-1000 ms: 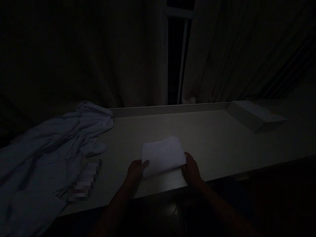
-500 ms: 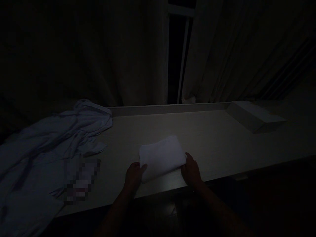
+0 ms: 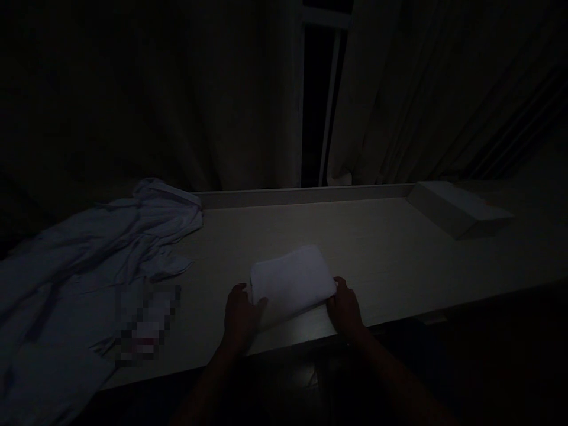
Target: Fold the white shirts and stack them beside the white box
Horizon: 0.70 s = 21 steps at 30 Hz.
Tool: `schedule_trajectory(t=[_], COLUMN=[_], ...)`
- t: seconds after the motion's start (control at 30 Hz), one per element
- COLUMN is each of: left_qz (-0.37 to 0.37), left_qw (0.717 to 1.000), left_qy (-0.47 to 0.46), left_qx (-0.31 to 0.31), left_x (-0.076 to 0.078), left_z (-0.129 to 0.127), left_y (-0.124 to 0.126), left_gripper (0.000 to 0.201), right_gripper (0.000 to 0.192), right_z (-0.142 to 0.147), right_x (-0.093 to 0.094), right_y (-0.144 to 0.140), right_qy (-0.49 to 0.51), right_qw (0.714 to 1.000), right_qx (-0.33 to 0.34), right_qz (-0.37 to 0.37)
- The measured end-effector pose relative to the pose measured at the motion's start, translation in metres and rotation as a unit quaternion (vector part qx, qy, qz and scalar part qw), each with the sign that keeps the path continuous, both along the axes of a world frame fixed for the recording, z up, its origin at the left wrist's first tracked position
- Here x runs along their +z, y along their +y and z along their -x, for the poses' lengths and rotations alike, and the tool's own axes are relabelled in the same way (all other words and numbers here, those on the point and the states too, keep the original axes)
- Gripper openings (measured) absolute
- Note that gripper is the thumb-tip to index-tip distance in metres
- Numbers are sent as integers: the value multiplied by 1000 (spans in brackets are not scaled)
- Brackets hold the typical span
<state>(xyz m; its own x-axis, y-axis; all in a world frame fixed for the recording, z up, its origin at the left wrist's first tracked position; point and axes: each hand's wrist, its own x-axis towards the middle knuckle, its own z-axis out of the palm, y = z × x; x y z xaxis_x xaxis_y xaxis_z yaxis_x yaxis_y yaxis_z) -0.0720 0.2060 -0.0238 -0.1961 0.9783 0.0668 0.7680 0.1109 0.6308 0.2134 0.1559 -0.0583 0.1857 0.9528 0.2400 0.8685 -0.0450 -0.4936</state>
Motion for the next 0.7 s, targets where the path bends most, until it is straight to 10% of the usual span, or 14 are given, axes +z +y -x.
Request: schedule_trajectory(t=[0.13, 0.3, 0.7], left_qz=[-108, -26, -30], left_qw=[986, 962, 968], left_qy=[85, 157, 216], left_qx=[-98, -221, -121], left_x=[15, 7, -21], left_z=[-28, -58, -65], left_y=[10, 22, -14], left_gripper=[62, 66, 75], right_gripper=[43, 45, 43], right_z=[-1, 1, 5], right_x=[2, 1, 6], right_y=[-1, 0, 5], right_qy=[6, -17, -31], right_qw=[1000, 1000, 996], right_qx=[26, 1, -44], right_qz=[-16, -11, 71])
